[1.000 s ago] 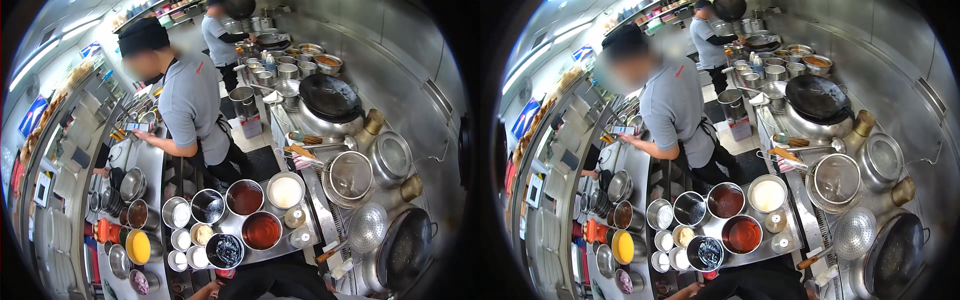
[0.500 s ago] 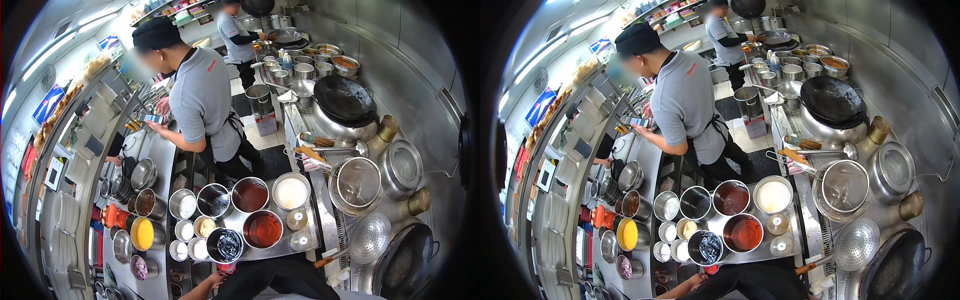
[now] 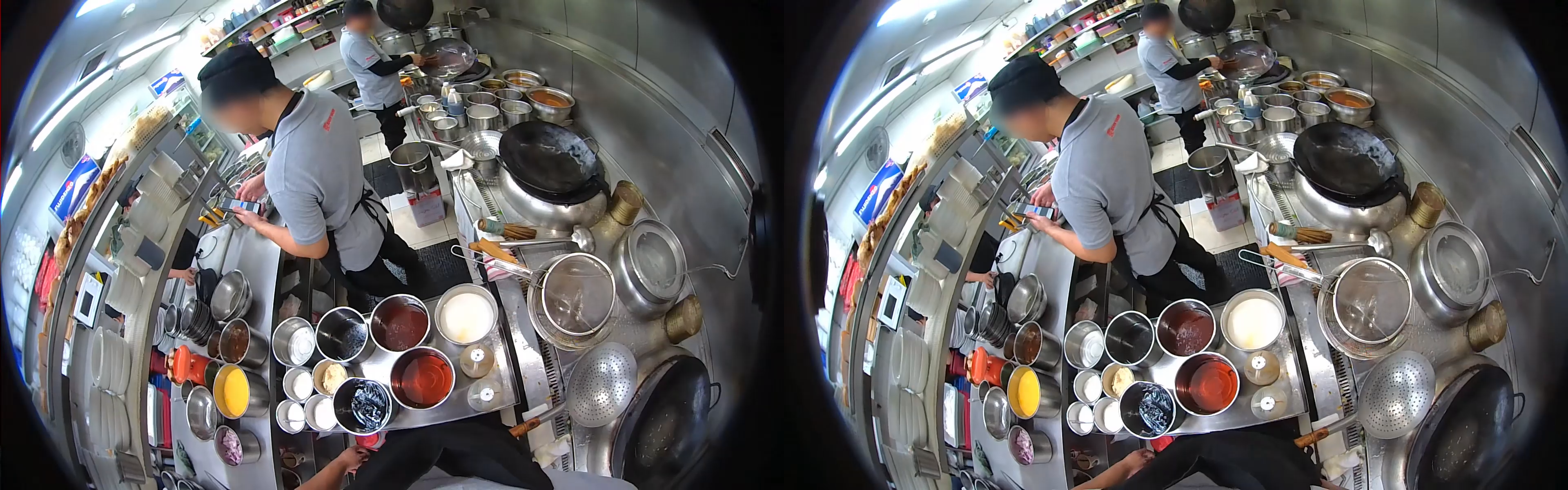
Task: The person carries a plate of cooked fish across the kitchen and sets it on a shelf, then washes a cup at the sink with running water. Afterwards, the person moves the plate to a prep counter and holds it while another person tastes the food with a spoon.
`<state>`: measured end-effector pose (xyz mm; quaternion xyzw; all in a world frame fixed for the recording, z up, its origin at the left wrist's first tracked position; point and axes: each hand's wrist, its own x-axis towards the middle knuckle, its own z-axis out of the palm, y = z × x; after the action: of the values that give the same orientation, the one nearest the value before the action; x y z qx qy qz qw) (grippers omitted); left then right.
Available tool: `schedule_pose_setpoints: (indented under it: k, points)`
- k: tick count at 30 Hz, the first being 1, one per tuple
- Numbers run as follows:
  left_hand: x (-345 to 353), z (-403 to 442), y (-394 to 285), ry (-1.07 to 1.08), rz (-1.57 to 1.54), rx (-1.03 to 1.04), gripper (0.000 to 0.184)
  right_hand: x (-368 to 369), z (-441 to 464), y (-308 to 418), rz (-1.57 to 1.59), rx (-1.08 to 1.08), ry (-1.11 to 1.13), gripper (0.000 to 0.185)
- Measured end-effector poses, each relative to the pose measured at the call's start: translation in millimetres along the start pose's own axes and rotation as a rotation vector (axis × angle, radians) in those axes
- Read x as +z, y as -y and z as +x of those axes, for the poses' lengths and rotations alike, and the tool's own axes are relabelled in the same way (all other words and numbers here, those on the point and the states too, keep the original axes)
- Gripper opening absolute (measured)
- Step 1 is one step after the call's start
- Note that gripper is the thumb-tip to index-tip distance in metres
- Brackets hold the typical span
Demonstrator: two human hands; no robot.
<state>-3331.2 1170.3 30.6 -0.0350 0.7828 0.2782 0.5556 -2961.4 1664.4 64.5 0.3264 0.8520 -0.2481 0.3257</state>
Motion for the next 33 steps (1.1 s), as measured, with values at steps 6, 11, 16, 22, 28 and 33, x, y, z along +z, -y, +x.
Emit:
schedule_pose_setpoints:
  k: [6, 11, 16, 22, 28, 33]
  points:
    - [-10.9, 25.5, 15.3, 0.065, 0.128, 0.722, 0.028, -1.8, -2.7, -1.6, 0.013, -0.008, 0.013, 0.016]
    - [-7.1, -2.8, -33.9, -0.018, 0.064, 0.060, 0.027, -0.6, -8.5, -1.7, 0.029, -0.013, 0.018, 0.017]
    - [-5.9, -12.2, -44.1, -0.032, 0.211, -0.100, 0.033, 1.5, -13.2, -1.1, 0.052, -0.026, 0.016, 0.018]
    - [-35.9, -5.7, -38.5, 0.136, -0.142, -0.230, 0.034, 7.3, -22.5, -0.9, 0.096, -0.035, 0.002, 0.020]
    - [-36.2, -27.4, -80.9, 0.102, 0.204, -0.250, 0.028, 15.0, -34.4, 2.3, 0.144, -0.041, -0.007, 0.021]
    - [-39.7, -19.6, -79.2, 0.132, 0.266, -0.222, 0.027, 20.3, -44.4, 0.5, 0.174, -0.042, -0.001, 0.023]
